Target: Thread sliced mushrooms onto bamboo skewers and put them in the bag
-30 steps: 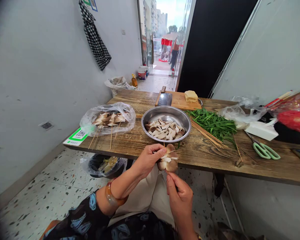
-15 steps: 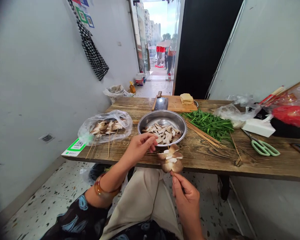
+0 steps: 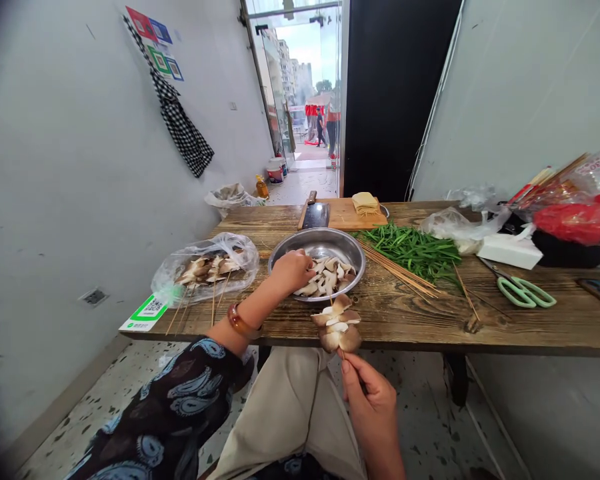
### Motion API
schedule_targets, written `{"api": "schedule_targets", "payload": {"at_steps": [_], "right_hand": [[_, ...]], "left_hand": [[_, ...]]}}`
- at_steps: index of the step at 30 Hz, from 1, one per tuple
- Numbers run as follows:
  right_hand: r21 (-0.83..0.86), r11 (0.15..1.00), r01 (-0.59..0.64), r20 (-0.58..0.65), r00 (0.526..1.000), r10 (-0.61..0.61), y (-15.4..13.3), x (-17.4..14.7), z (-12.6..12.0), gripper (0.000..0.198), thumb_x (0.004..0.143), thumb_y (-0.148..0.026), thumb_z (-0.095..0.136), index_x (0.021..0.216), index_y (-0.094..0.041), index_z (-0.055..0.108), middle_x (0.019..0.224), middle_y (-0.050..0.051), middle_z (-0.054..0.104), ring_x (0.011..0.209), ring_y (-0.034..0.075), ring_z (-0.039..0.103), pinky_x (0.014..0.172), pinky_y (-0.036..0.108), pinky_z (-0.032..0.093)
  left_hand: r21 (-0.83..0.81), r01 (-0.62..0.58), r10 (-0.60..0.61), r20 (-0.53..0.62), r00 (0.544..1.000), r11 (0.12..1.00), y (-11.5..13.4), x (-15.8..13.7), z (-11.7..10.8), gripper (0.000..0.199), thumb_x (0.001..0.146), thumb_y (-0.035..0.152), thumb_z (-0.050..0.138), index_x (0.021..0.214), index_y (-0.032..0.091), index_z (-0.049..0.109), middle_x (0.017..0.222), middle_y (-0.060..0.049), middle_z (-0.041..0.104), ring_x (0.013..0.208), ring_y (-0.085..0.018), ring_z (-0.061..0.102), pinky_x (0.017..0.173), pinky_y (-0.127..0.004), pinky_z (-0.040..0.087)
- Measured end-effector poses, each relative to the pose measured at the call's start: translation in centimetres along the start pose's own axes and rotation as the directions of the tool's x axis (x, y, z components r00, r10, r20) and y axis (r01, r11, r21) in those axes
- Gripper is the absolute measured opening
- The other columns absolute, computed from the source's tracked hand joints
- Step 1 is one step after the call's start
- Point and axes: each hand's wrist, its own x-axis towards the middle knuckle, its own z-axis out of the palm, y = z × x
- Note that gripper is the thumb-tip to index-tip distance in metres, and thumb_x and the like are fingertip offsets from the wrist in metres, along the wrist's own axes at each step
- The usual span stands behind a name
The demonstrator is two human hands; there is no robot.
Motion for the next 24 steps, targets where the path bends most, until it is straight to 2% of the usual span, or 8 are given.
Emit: {"api": "schedule_targets", "payload": {"at_steps": [4, 7, 12, 14, 16, 19, 21, 24], "right_hand": [[0.019, 0.999, -0.027, 0.007, 1.0, 0.027, 0.1, 0.1, 0.2, 0.038, 0.078, -0.045, 0.064, 0.093, -0.013, 0.077, 0.048, -0.004, 0.048, 0.043, 0.01, 0.042, 0.042, 0.021, 0.035], [0.024, 0.999, -0.037, 0.001, 0.999, 0.037, 0.0, 0.0, 0.1, 0.038, 0.077, -0.046, 0.065, 0.093, -0.013, 0.076, 0.048, -0.003, 0.049, 0.043, 0.009, 0.042, 0.041, 0.021, 0.034], [0.008, 0.999, -0.032, 0.001, 0.999, 0.032, 0.1, 0.1, -0.4, 0.037, 0.078, -0.045, 0.064, 0.093, -0.015, 0.077, 0.049, -0.003, 0.05, 0.043, 0.009, 0.042, 0.041, 0.021, 0.034], [0.002, 1.0, -0.024, -0.001, 1.0, 0.024, 0.2, 0.1, -0.6, 0.036, 0.078, -0.045, 0.063, 0.093, -0.015, 0.077, 0.05, -0.003, 0.051, 0.043, 0.009, 0.042, 0.041, 0.021, 0.035], [-0.003, 1.0, -0.018, 0.004, 1.0, 0.018, 0.2, 0.0, -0.6, 0.036, 0.079, -0.045, 0.063, 0.093, -0.015, 0.077, 0.05, -0.003, 0.051, 0.043, 0.009, 0.043, 0.042, 0.021, 0.035], [-0.014, 1.0, -0.003, 0.013, 1.0, 0.003, 0.0, -0.2, -0.5, 0.035, 0.079, -0.045, 0.063, 0.092, -0.015, 0.077, 0.049, -0.003, 0.051, 0.043, 0.009, 0.043, 0.042, 0.021, 0.036], [-0.012, 1.0, 0.007, 0.016, 1.0, -0.007, -0.3, -0.3, -0.3, 0.035, 0.079, -0.044, 0.063, 0.091, -0.015, 0.077, 0.048, -0.003, 0.051, 0.042, 0.009, 0.043, 0.042, 0.021, 0.035], [-0.008, 0.999, 0.032, 0.018, 0.999, -0.032, -0.6, -0.5, 0.0, 0.034, 0.078, -0.043, 0.063, 0.089, -0.014, 0.077, 0.047, -0.003, 0.051, 0.042, 0.009, 0.044, 0.041, 0.021, 0.036]], "left_hand": [[-0.01, -0.027, 0.027, 0.01, 1.0, 1.0, 0.1, 0.2, 0.4, 0.013, 0.076, 0.016, 0.056, 0.079, 0.015, 0.068, 0.098, -0.013, 0.063, 0.099, -0.026, 0.058, 0.086, -0.035, 0.042], [-0.053, -0.036, 0.035, -0.002, 0.999, 0.998, -0.1, 0.2, 0.4, 0.013, 0.074, 0.011, 0.054, 0.078, 0.017, 0.066, 0.095, -0.011, 0.063, 0.095, -0.023, 0.058, 0.083, -0.033, 0.043], [-0.182, -0.01, 0.005, -0.031, 1.0, 0.983, -0.7, 0.3, 0.3, 0.006, 0.073, 0.014, 0.056, 0.076, 0.015, 0.062, 0.074, -0.004, 0.06, 0.072, -0.016, 0.057, 0.067, -0.027, 0.044], [-0.296, 0.0, -0.01, -0.032, 0.999, 0.955, -0.6, 0.1, 0.2, 0.01, 0.073, 0.015, 0.058, 0.082, 0.014, 0.061, 0.068, 0.0, 0.058, 0.064, -0.013, 0.054, 0.061, -0.024, 0.043], [-0.547, 0.007, -0.028, -0.03, 0.999, 0.837, -0.3, -0.4, 0.0, 0.026, 0.07, 0.014, 0.061, 0.097, 0.012, 0.06, 0.067, 0.002, 0.056, 0.058, -0.009, 0.051, 0.057, -0.022, 0.042], [-0.896, 0.018, -0.032, 0.004, 0.999, 0.444, 0.4, -2.1, -0.8, 0.058, 0.067, 0.015, 0.066, 0.122, 0.013, 0.051, 0.067, 0.005, 0.054, 0.053, -0.007, 0.049, 0.053, -0.021, 0.042], [-0.964, 0.039, -0.016, 0.036, 0.999, 0.263, 1.0, -3.4, -1.4, 0.063, 0.067, 0.018, 0.068, 0.127, 0.015, 0.047, 0.067, 0.006, 0.053, 0.054, -0.008, 0.053, 0.054, -0.022, 0.045], [-0.988, 0.081, -0.036, 0.077, 0.996, 0.129, 1.4, -5.0, -2.1, 0.054, 0.066, 0.019, 0.07, 0.117, 0.017, 0.051, 0.069, 0.005, 0.054, 0.061, -0.013, 0.063, 0.059, -0.026, 0.051]]}}
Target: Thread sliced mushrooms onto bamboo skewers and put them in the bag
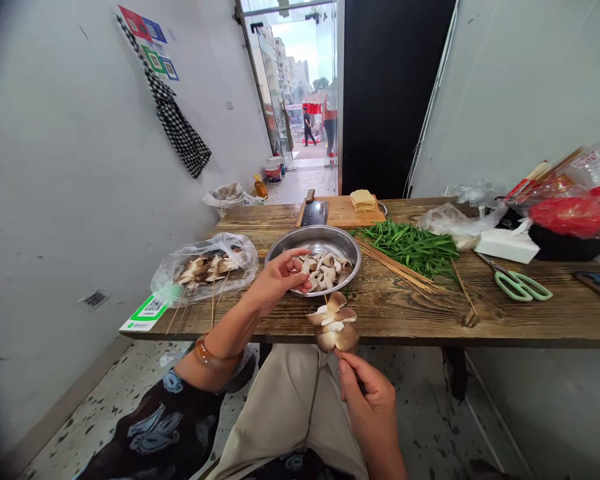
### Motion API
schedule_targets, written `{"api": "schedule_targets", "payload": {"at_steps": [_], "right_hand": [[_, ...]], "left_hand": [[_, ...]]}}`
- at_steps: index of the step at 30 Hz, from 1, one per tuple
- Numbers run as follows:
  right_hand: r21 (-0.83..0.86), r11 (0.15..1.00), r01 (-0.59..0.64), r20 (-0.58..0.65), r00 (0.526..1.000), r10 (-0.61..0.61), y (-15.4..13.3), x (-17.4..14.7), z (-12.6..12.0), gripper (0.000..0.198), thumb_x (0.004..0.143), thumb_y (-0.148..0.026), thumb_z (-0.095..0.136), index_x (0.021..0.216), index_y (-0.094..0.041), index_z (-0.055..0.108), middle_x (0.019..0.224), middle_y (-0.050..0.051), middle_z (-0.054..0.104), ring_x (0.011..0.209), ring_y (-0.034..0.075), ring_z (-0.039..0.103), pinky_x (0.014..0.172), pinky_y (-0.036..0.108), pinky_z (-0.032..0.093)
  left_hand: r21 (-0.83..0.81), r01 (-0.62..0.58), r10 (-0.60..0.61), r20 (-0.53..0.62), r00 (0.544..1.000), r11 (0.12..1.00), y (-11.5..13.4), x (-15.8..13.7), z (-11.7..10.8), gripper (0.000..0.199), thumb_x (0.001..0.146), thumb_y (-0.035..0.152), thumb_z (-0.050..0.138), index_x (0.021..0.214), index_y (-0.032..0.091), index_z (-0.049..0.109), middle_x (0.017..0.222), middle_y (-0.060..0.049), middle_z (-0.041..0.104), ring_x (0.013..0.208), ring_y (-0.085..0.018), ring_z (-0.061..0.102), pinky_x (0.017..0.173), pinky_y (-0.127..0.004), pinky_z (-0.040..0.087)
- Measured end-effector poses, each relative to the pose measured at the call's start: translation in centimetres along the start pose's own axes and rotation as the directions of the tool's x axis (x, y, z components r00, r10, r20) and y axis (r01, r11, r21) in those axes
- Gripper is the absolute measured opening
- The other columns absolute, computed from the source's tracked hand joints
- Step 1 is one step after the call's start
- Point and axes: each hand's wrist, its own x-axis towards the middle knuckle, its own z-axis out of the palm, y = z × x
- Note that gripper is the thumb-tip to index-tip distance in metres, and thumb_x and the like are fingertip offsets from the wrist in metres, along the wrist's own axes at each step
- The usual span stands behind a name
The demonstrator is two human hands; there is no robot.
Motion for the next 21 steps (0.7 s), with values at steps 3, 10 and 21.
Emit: {"api": "schedule_targets", "payload": {"at_steps": [3, 10, 21], "right_hand": [[-0.022, 0.999, 0.031, 0.003, 1.0, -0.031, -0.2, -0.2, 0.1, 0.032, 0.079, -0.042, 0.063, 0.089, -0.014, 0.077, 0.047, -0.003, 0.051, 0.043, 0.01, 0.046, 0.043, 0.021, 0.038], [-0.039, 0.999, 0.006, 0.038, 0.999, -0.004, -0.7, -0.9, 0.4, 0.031, 0.079, -0.041, 0.063, 0.089, -0.015, 0.076, 0.046, -0.004, 0.049, 0.042, 0.009, 0.044, 0.042, 0.02, 0.036], [-0.076, 0.995, 0.064, 0.152, 0.987, -0.052, -0.7, -1.9, 1.1, 0.027, 0.08, -0.038, 0.065, 0.088, -0.016, 0.077, 0.047, -0.003, 0.054, 0.042, 0.009, 0.048, 0.042, 0.02, 0.039]], "left_hand": [[-0.086, 0.003, -0.008, -0.057, 0.998, 0.996, 0.1, -1.1, -0.2, 0.042, 0.066, 0.018, 0.071, 0.101, 0.019, 0.049, 0.072, 0.004, 0.059, 0.067, -0.016, 0.067, 0.064, -0.028, 0.052], [-0.037, -0.125, 0.113, -0.245, 0.963, 0.991, -0.5, -3.0, -1.5, 0.032, 0.062, 0.018, 0.079, 0.079, 0.015, 0.052, 0.065, 0.004, 0.06, 0.058, -0.006, 0.056, 0.056, -0.017, 0.043], [-0.393, 0.023, -0.123, -0.23, 0.965, 0.919, -1.1, -5.7, -1.7, 0.028, 0.064, 0.021, 0.078, 0.086, 0.011, 0.064, 0.073, -0.005, 0.07, 0.068, -0.012, 0.067, 0.068, -0.023, 0.054]]}}
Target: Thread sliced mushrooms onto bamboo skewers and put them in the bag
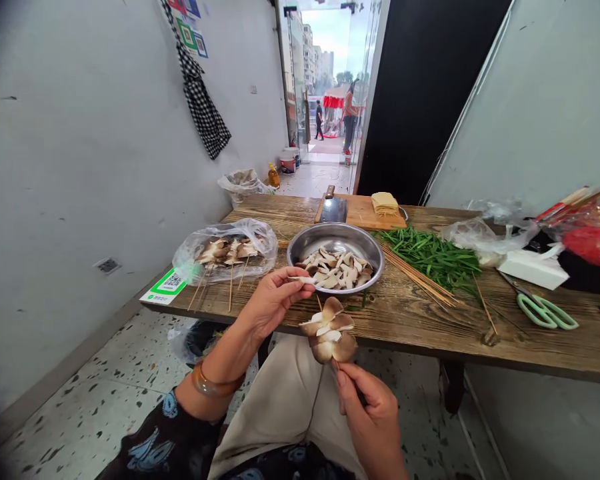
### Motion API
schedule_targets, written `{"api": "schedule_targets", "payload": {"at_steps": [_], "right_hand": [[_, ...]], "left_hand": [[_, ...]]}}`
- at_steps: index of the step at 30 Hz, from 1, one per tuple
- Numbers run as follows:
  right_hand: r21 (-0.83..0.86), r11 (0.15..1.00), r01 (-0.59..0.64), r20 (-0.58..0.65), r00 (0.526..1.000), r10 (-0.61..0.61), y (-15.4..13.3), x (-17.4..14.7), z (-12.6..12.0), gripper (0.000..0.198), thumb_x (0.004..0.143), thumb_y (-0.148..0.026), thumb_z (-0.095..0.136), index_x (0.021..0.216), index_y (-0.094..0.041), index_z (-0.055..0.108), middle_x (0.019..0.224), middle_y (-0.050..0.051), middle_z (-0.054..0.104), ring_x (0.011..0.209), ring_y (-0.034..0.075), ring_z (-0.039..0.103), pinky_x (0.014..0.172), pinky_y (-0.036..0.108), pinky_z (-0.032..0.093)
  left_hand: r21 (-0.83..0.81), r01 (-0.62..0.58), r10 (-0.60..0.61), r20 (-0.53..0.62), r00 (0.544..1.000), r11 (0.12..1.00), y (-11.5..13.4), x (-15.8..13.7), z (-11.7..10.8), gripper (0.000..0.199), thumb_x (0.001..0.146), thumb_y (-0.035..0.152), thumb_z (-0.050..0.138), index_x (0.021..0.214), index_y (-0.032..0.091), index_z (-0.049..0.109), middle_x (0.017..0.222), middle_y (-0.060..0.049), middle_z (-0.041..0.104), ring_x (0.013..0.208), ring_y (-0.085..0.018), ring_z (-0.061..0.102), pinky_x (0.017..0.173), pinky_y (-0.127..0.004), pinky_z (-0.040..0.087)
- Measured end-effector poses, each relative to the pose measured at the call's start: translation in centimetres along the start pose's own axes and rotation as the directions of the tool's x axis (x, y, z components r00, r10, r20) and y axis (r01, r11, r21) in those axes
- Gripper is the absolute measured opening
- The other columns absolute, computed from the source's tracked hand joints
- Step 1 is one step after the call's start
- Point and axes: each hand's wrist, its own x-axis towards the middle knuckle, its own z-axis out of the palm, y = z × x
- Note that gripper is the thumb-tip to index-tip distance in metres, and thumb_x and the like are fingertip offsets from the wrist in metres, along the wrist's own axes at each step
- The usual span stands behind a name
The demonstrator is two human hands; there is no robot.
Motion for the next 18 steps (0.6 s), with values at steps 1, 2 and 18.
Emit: {"api": "schedule_targets", "payload": {"at_steps": [1, 2, 18], "right_hand": [[-0.012, 1.0, 0.013, 0.005, 1.0, -0.013, 0.0, 0.0, 0.0, 0.026, 0.08, -0.038, 0.065, 0.089, -0.016, 0.077, 0.048, -0.003, 0.055, 0.042, 0.01, 0.049, 0.042, 0.02, 0.04], [-0.025, 0.999, 0.024, 0.011, 1.0, -0.024, 0.0, 0.0, 0.1, 0.026, 0.08, -0.037, 0.064, 0.089, -0.016, 0.077, 0.048, -0.002, 0.055, 0.042, 0.01, 0.05, 0.042, 0.02, 0.04], [-0.081, 0.997, 0.01, 0.012, 1.0, -0.009, 0.4, 0.2, 0.7, 0.029, 0.082, -0.038, 0.062, 0.093, -0.015, 0.077, 0.05, -0.002, 0.056, 0.044, 0.011, 0.051, 0.045, 0.022, 0.042]], "left_hand": [[-0.007, 0.005, -0.005, -0.001, 1.0, 1.0, -0.1, -0.1, 0.0, 0.029, 0.064, 0.022, 0.078, 0.087, 0.011, 0.064, 0.075, -0.005, 0.071, 0.068, -0.013, 0.067, 0.067, -0.024, 0.054], [-0.007, 0.009, -0.009, 0.001, 1.0, 1.0, -0.1, -0.2, -0.1, 0.029, 0.064, 0.023, 0.078, 0.087, 0.011, 0.064, 0.076, -0.005, 0.071, 0.067, -0.014, 0.068, 0.065, -0.024, 0.054], [0.037, -0.014, 0.013, 0.034, 0.999, 0.999, -0.8, -1.5, 0.2, 0.027, 0.067, 0.026, 0.078, 0.082, 0.013, 0.06, 0.074, -0.004, 0.07, 0.066, -0.012, 0.065, 0.068, -0.024, 0.051]]}}
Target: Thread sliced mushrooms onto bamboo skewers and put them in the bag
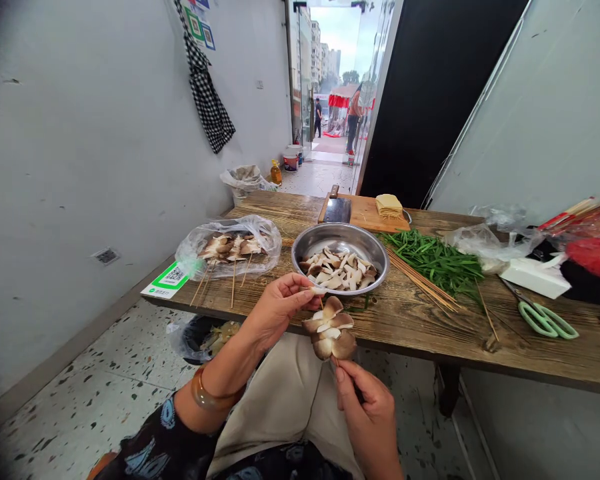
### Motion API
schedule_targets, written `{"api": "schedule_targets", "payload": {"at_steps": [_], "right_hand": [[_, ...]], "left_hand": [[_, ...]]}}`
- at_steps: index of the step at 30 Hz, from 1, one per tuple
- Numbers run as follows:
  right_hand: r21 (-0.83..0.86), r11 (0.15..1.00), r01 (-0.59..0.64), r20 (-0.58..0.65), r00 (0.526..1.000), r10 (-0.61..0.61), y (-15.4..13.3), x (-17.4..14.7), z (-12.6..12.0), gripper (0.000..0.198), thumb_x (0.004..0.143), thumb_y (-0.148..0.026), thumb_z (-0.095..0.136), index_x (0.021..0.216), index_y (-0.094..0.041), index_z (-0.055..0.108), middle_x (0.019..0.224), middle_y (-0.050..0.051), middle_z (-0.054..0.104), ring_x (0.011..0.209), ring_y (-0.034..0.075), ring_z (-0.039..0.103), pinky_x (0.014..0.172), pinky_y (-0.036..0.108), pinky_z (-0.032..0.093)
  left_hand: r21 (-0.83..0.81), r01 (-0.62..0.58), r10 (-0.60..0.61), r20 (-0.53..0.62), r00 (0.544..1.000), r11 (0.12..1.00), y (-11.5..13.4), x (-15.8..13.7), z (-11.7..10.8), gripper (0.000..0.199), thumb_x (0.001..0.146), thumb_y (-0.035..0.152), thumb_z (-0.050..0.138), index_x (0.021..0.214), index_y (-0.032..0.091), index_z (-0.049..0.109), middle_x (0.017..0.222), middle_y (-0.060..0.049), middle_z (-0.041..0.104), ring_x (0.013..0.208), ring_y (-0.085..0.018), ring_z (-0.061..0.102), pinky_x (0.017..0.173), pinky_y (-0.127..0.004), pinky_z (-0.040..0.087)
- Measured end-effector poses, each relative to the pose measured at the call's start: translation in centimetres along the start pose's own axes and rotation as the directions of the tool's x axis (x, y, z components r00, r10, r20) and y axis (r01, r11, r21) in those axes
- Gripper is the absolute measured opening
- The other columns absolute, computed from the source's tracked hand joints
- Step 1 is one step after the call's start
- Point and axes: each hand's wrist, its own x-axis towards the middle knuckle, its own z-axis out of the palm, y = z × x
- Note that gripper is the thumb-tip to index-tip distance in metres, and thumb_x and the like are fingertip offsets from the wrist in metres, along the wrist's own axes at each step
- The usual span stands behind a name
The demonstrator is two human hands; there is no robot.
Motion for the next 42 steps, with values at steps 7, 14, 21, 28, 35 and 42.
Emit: {"api": "schedule_targets", "payload": {"at_steps": [7, 14, 21, 28, 35, 42], "right_hand": [[0.0, 1.0, -0.004, -0.018, 1.0, 0.004, -0.04, -0.07, -0.18, 0.029, 0.081, -0.038, 0.063, 0.091, -0.016, 0.077, 0.05, -0.002, 0.057, 0.044, 0.011, 0.051, 0.045, 0.022, 0.042], [-0.015, 1.0, 0.015, -0.016, 1.0, -0.016, 0.06, -0.01, -0.26, 0.027, 0.081, -0.037, 0.063, 0.092, -0.017, 0.077, 0.05, -0.002, 0.058, 0.044, 0.012, 0.052, 0.045, 0.022, 0.043], [-0.027, 0.999, 0.042, 0.01, 0.999, -0.041, -0.34, 0.13, -0.65, 0.026, 0.081, -0.036, 0.063, 0.089, -0.016, 0.078, 0.048, -0.002, 0.058, 0.042, 0.011, 0.052, 0.042, 0.021, 0.042], [0.0, 0.999, 0.049, 0.014, 0.999, -0.049, -0.32, 0.2, -0.89, 0.026, 0.08, -0.036, 0.064, 0.089, -0.016, 0.078, 0.049, -0.001, 0.058, 0.042, 0.011, 0.051, 0.042, 0.021, 0.042], [0.025, 1.0, 0.012, 0.038, 0.999, -0.013, -0.08, 0.06, -0.62, 0.029, 0.082, -0.039, 0.062, 0.091, -0.016, 0.077, 0.049, -0.002, 0.055, 0.043, 0.011, 0.05, 0.044, 0.022, 0.041], [0.072, 0.995, -0.067, 0.051, 0.997, 0.063, 0.03, 0.09, -0.06, 0.032, 0.083, -0.042, 0.061, 0.092, -0.015, 0.074, 0.049, -0.004, 0.05, 0.045, 0.01, 0.046, 0.045, 0.021, 0.036]], "left_hand": [[0.0, -0.003, 0.003, -0.028, 1.0, 1.0, 0.01, -0.13, 0.45, 0.027, 0.066, 0.026, 0.078, 0.081, 0.013, 0.061, 0.073, -0.003, 0.069, 0.065, -0.011, 0.064, 0.067, -0.024, 0.049], [0.03, -0.009, 0.009, -0.01, 1.0, 1.0, -0.15, -0.22, 0.81, 0.027, 0.065, 0.027, 0.078, 0.078, 0.013, 0.06, 0.072, -0.003, 0.069, 0.065, -0.012, 0.063, 0.066, -0.023, 0.047], [0.086, 0.019, -0.022, 0.025, 0.999, 0.996, -0.21, -0.15, 0.6, 0.026, 0.066, 0.03, 0.078, 0.077, 0.013, 0.062, 0.072, -0.003, 0.068, 0.064, -0.01, 0.061, 0.065, -0.023, 0.047], [0.127, 0.048, -0.059, 0.081, 0.995, 0.991, -0.12, -0.28, 0.37, 0.026, 0.066, 0.031, 0.078, 0.075, 0.012, 0.063, 0.073, -0.004, 0.068, 0.063, -0.009, 0.058, 0.062, -0.021, 0.043], [0.26, 0.021, -0.045, 0.088, 0.995, 0.965, 0.11, -0.56, 0.32, 0.025, 0.066, 0.033, 0.076, 0.074, 0.013, 0.063, 0.069, -0.002, 0.064, 0.059, -0.008, 0.053, 0.057, -0.02, 0.038], [0.394, -0.034, -0.029, 0.154, 0.988, 0.918, -0.09, -0.73, -0.01, 0.022, 0.068, 0.031, 0.075, 0.074, 0.014, 0.063, 0.067, 0.001, 0.058, 0.059, -0.008, 0.048, 0.056, -0.02, 0.034]]}}
